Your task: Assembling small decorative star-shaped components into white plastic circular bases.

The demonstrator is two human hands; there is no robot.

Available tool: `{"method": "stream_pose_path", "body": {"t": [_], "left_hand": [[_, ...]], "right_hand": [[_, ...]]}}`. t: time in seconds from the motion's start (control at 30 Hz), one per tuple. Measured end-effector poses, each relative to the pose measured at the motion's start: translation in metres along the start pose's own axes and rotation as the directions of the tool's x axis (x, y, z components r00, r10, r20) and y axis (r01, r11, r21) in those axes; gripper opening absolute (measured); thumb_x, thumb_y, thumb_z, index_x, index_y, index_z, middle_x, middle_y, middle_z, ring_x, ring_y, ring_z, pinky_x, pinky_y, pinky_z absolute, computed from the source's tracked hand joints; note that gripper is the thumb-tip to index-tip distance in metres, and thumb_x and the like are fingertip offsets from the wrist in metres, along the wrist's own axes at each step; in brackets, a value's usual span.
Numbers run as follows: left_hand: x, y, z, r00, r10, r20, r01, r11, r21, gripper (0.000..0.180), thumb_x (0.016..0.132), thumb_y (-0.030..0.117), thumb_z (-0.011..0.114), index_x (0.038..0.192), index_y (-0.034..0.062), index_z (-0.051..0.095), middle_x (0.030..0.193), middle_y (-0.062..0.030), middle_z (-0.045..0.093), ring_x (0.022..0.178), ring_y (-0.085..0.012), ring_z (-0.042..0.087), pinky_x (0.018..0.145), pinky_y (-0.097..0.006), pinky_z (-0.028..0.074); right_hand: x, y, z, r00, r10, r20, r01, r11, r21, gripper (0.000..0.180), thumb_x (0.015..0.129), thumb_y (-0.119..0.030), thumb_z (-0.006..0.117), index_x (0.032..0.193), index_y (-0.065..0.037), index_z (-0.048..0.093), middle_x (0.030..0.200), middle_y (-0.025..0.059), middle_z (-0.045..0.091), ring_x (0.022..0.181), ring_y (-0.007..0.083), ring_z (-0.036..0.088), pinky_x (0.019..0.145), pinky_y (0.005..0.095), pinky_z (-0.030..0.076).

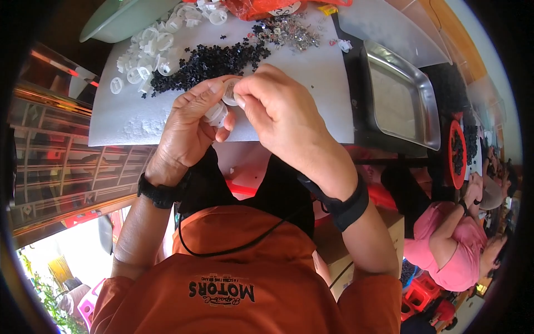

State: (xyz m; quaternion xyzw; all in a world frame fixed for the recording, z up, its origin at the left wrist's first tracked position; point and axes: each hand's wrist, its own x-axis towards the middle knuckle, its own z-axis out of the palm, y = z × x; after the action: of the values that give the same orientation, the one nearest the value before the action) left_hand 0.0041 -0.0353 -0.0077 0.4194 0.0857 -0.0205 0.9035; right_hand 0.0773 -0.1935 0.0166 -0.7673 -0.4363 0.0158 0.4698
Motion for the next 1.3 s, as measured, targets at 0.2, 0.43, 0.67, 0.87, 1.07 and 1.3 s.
{"method": "stream_pose_path", "body": {"t": [0.2,0.43,0.67,0.87,1.07,1.3], "left_hand": [[0.000,-0.004,-0.004,0.999,0.035,0.016,-0.035,0.999,-0.003,0.028,0.093,0.021,0.057,0.113,0.0018,0.061,0.082,-0.0046,0.064,0.062,-0.0117,0.060,0.047,-0.023,0.047],[-0.005,-0.005,-0.001,0.998,0.070,0.004,-0.070,0.998,-0.003,0.030,0.093,0.022,0.057,0.115,0.0019,0.061,0.085,-0.0047,0.064,0.063,-0.0116,0.059,0.047,-0.022,0.047],[-0.012,-0.015,0.006,0.982,0.188,-0.019,-0.184,0.972,0.144,0.032,0.093,0.023,0.057,0.117,0.0016,0.060,0.086,-0.0034,0.063,0.066,-0.0089,0.057,0.051,-0.020,0.046],[-0.014,-0.021,0.010,0.965,0.258,-0.040,-0.239,0.935,0.262,0.031,0.095,0.021,0.055,0.118,0.0008,0.060,0.086,-0.0035,0.063,0.067,-0.0074,0.056,0.051,-0.020,0.047],[-0.021,-0.017,0.017,0.952,0.297,-0.070,-0.259,0.908,0.329,0.032,0.094,0.020,0.056,0.119,0.0007,0.060,0.087,-0.0033,0.063,0.067,-0.0070,0.056,0.051,-0.020,0.047],[-0.030,-0.018,0.017,0.920,0.382,-0.090,-0.284,0.807,0.517,0.028,0.093,0.017,0.058,0.116,0.0020,0.062,0.088,-0.0029,0.062,0.064,-0.0058,0.055,0.050,-0.019,0.045]], "right_hand": [[-0.019,0.001,0.013,0.992,-0.083,-0.092,0.075,0.993,-0.087,0.021,0.082,0.005,0.057,0.102,-0.001,0.061,0.084,0.0114,0.056,0.069,0.0279,0.060,0.061,0.0333,0.049],[-0.020,-0.002,0.017,0.977,-0.072,-0.201,0.080,0.996,0.033,0.022,0.082,0.009,0.056,0.102,0.001,0.060,0.084,0.0100,0.057,0.069,0.0197,0.061,0.059,0.0292,0.049],[-0.017,-0.007,0.028,0.979,0.088,-0.183,-0.039,0.965,0.259,0.007,0.085,0.006,0.056,0.089,0.002,0.055,0.078,0.0110,0.057,0.059,0.0167,0.060,0.054,0.0288,0.048],[-0.017,-0.007,0.034,0.962,0.194,-0.192,-0.135,0.949,0.286,0.004,0.087,0.004,0.055,0.089,0.002,0.053,0.075,0.0099,0.057,0.058,0.0146,0.059,0.052,0.0285,0.048],[-0.021,-0.013,0.033,0.949,0.277,-0.147,-0.172,0.852,0.495,0.002,0.091,0.001,0.053,0.091,0.002,0.055,0.074,0.0047,0.057,0.061,0.0086,0.055,0.054,0.0251,0.047],[-0.021,-0.025,0.032,0.940,0.329,-0.090,-0.233,0.813,0.533,0.003,0.091,0.002,0.053,0.092,0.003,0.054,0.075,0.0040,0.058,0.064,0.0070,0.056,0.057,0.0224,0.047]]}}
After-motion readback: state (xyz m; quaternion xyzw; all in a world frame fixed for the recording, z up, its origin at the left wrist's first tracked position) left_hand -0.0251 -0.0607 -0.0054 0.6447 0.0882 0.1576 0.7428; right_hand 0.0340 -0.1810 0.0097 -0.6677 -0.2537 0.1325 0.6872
